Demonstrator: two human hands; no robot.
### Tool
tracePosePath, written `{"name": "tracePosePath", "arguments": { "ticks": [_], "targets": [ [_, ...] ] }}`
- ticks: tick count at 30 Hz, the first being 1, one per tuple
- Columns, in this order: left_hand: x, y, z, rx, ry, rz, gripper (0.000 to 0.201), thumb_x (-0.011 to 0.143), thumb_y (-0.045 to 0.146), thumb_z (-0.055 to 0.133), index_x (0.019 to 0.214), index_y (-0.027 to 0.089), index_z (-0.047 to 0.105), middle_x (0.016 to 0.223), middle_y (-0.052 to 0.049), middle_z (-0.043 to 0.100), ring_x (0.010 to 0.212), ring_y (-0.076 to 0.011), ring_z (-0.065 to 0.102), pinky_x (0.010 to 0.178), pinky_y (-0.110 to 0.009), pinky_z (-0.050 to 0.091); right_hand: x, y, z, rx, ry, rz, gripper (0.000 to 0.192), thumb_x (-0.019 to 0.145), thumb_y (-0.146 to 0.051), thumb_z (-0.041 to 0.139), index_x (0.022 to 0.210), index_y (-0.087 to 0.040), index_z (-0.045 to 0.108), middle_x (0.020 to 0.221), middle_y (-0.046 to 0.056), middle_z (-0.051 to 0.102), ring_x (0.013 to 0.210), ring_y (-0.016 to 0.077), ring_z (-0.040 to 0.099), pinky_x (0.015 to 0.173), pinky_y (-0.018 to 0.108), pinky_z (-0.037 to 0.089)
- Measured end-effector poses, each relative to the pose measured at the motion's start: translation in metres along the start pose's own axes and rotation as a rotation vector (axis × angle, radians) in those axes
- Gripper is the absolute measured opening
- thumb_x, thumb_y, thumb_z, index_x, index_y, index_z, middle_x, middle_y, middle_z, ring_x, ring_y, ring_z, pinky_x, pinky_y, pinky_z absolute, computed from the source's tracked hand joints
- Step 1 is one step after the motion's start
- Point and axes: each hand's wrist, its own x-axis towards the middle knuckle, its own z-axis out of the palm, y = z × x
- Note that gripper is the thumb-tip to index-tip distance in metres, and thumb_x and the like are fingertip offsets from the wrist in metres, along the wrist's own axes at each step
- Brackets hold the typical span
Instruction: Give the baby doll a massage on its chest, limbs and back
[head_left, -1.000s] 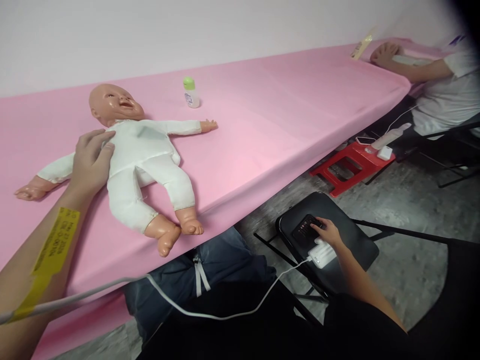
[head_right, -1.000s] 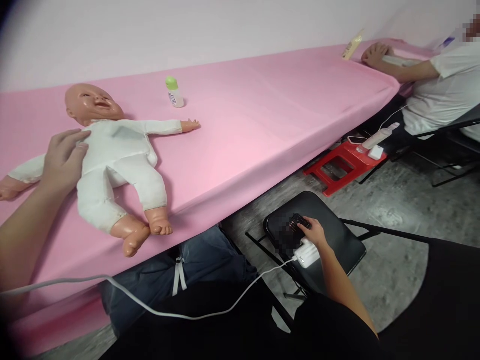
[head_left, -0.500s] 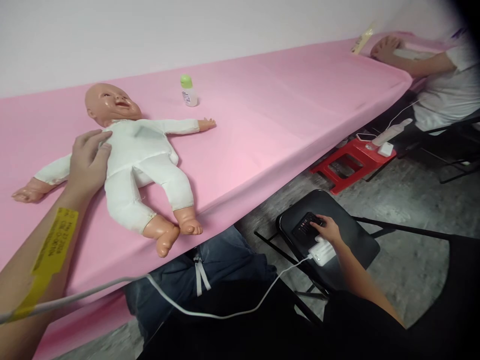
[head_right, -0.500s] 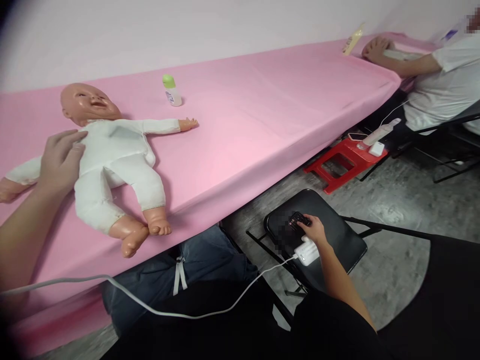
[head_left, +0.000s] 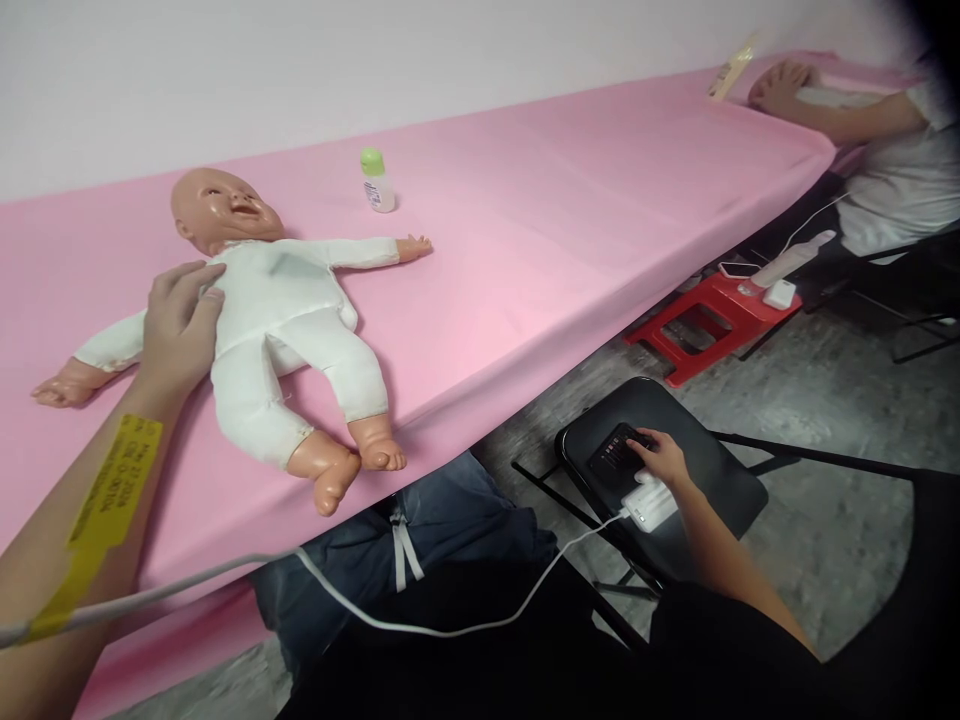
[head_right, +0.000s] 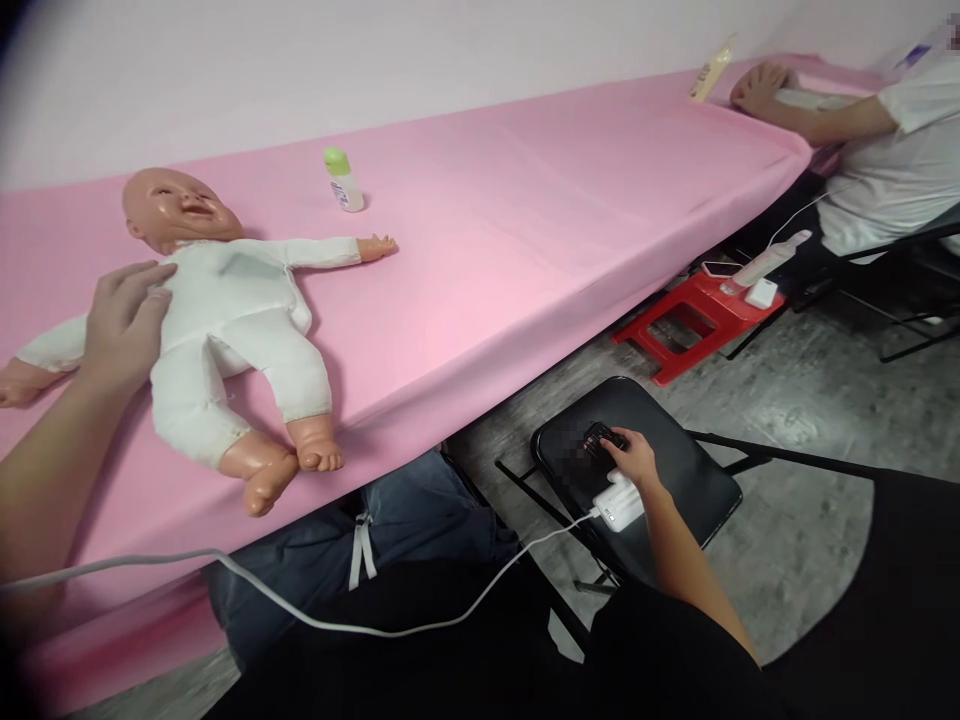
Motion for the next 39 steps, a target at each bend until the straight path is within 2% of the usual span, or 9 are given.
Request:
{"name": "tracePosePath", "arguments": {
  "ticks": [4,11,17,24,27,32,39],
  "targets": [
    [0.001,-0.002,-0.001,0.005,-0.014,-0.008,0.047,0.102,0.041,0.051,0.14,0.016,0.063,0.148,-0.013,0.053,0.142,-0.0275,0.047,0.126,-0.048,0.031,0.005,-0.002,0.0,-0.015,0.009,0.04,0.056,0.072,-0.057,0.068,0.109,-0.016,0.077,0.111,0.016,0.073,0.095,0.0297,0.069,0.091,0.044,0.055],
    [0.0,-0.001,-0.001,0.007,-0.013,-0.014,0.048,0.102,0.041,0.051,0.14,0.016,0.063,0.148,-0.014,0.054,0.143,-0.0284,0.047,0.126,-0.049,0.031,0.023,-0.007,-0.002,-0.008,-0.033,0.124,0.04,0.067,-0.053,0.071,0.088,-0.02,0.077,0.085,0.009,0.078,0.079,0.0273,0.07,0.08,0.041,0.054],
    [0.0,0.004,-0.001,0.002,-0.007,-0.01,0.046,0.102,0.04,0.051,0.14,0.017,0.063,0.148,-0.012,0.054,0.142,-0.027,0.047,0.126,-0.048,0.032,0.027,-0.008,-0.004,0.014,-0.039,0.14,0.041,0.063,-0.057,0.075,0.082,-0.021,0.075,0.087,0.009,0.079,0.083,0.0274,0.072,0.081,0.038,0.053],
    [-0.001,0.005,0.001,0.007,-0.008,0.008,0.047,0.102,0.04,0.051,0.14,0.017,0.064,0.147,-0.011,0.055,0.142,-0.0261,0.048,0.126,-0.046,0.032,0.023,-0.007,-0.007,0.034,-0.069,0.148,0.049,0.063,-0.059,0.076,0.092,-0.02,0.077,0.089,0.008,0.08,0.076,0.0244,0.071,0.075,0.036,0.054],
    [0.0,0.005,0.0,0.005,-0.007,-0.001,0.047,0.101,0.041,0.051,0.14,0.017,0.064,0.147,-0.011,0.055,0.141,-0.0256,0.048,0.126,-0.045,0.032,0.024,-0.01,-0.006,0.022,-0.048,0.155,0.042,0.065,-0.057,0.074,0.086,-0.021,0.076,0.087,0.008,0.079,0.078,0.0251,0.071,0.076,0.036,0.054],
    [0.001,0.007,-0.002,0.009,-0.009,-0.02,0.047,0.101,0.042,0.051,0.14,0.018,0.064,0.148,-0.01,0.055,0.142,-0.0255,0.048,0.127,-0.045,0.031,0.028,-0.019,-0.004,-0.02,0.0,0.193,0.033,0.065,-0.054,0.075,0.069,-0.022,0.071,0.069,0.007,0.074,0.071,0.0258,0.068,0.073,0.037,0.053],
    [0.0,0.009,-0.003,0.011,-0.01,-0.02,0.046,0.102,0.042,0.051,0.14,0.02,0.064,0.148,-0.009,0.055,0.142,-0.0258,0.047,0.126,-0.045,0.033,0.028,-0.023,0.002,-0.035,0.05,0.208,0.034,0.065,-0.056,0.074,0.062,-0.023,0.067,0.061,0.006,0.07,0.062,0.0229,0.064,0.069,0.036,0.052]
  ]
}}
